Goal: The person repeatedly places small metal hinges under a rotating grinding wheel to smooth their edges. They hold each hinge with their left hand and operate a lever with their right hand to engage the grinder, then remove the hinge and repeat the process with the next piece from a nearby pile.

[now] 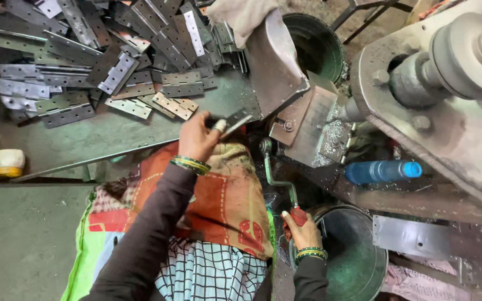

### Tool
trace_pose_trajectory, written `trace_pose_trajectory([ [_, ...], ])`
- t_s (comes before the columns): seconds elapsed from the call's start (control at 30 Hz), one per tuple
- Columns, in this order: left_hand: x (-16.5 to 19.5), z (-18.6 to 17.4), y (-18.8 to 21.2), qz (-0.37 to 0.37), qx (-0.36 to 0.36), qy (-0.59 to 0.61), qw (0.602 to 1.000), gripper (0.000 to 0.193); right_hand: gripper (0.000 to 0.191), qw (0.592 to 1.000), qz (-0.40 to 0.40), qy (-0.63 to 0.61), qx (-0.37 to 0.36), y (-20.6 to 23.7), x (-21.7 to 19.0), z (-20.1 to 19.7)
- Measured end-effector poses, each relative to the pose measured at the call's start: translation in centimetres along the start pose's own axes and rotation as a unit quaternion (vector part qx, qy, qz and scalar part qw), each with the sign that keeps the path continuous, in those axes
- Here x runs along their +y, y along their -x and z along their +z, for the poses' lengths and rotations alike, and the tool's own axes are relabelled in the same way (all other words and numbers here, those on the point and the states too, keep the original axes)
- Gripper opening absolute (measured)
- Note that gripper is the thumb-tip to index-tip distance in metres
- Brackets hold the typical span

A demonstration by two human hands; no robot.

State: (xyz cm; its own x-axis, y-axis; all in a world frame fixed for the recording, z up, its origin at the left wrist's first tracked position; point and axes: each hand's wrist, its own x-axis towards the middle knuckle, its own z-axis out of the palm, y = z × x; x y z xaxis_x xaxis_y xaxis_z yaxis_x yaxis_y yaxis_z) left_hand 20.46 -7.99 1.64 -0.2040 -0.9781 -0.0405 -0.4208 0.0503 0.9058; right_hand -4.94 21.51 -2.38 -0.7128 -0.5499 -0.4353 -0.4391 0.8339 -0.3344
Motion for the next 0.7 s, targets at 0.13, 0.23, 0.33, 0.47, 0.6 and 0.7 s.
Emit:
trace_pose_trajectory([
  [0.13,2.9,8.6,2.7,0.078,-0.075,0.131,0.985,0.036,0.076,1.0,0.002,0.011,0.001,-0.5,1.2,0.7],
  [0.23,5.3,15.1,3.1,0.019,-0.023,0.102,0.994,0.052,0.077,0.999,0.021,-0.036,-0.01,-0.5,1.3,0.8],
  [0.33,6.5,17.6,4.2,0.006,0.019,0.066,0.998,0.05,0.072,0.997,-0.038,-0.055,0.035,-0.3,1.1,0.7],
  [0.47,6.8,15.2,5.6,0.053,-0.019,0.045,0.997,0.047,0.061,0.997,0.001,-0.071,-0.016,-0.1,1.2,0.9],
  [0.6,7.5,12.9,5.9,0.164,-0.054,-0.09,0.981,0.045,0.054,0.979,0.006,-0.2,-0.046,-0.2,1.1,1.5],
  [0.7,7.8,13.2,5.2,0.299,-0.068,-0.178,0.935,0.048,0.05,0.964,-0.009,-0.251,-0.085,-0.3,0.4,0.9],
])
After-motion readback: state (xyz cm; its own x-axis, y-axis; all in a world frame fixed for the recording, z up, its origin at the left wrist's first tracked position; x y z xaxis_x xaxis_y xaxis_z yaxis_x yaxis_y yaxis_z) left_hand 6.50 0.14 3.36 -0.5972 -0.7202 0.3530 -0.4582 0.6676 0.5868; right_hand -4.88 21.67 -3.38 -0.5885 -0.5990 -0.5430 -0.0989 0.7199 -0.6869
